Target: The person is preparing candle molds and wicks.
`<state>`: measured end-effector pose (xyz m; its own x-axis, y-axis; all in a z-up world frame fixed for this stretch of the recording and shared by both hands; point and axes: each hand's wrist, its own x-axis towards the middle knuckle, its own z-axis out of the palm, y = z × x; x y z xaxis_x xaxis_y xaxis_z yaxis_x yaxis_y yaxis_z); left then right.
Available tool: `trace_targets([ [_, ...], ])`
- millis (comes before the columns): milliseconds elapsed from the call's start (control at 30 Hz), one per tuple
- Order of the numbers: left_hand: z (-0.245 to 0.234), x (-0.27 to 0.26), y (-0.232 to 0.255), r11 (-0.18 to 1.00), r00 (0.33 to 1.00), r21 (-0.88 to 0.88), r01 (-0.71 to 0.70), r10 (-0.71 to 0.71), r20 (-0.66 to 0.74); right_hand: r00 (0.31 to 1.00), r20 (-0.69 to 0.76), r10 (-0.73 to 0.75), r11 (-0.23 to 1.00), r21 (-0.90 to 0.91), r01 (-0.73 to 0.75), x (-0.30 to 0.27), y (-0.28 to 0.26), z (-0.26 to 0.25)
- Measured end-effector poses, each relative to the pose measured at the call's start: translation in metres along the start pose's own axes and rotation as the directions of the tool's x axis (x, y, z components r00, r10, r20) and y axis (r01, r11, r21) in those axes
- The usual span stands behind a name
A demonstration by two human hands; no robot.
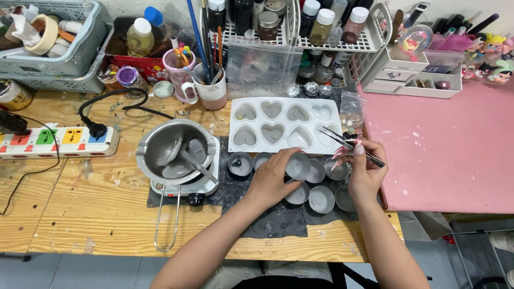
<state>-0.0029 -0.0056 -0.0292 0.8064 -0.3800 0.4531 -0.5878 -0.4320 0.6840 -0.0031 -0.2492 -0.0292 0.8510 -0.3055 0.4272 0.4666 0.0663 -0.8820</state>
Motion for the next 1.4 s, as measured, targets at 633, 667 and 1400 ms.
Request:
trace_targets([
  [633,-0.031,0.008,0.01,0.991,0.999,0.126,0.047,-0.049,0.01,0.832,0.499,0.242,0.849,-0.524,0.067,0.11,0.051,0.202],
  [667,-0.033,0.009,0.01,0.987,0.996,0.145,0.076,-0.081,0.027,0.827,0.506,0.247,0.838,-0.539,0.079,0.111,0.054,0.206],
  [1400,-0.032,0.008,0.001,0.972,0.989,0.197,0.128,-0.141,0.054,0.866,0.405,0.293,0.899,-0.425,-0.106,0.128,0.063,0.172],
])
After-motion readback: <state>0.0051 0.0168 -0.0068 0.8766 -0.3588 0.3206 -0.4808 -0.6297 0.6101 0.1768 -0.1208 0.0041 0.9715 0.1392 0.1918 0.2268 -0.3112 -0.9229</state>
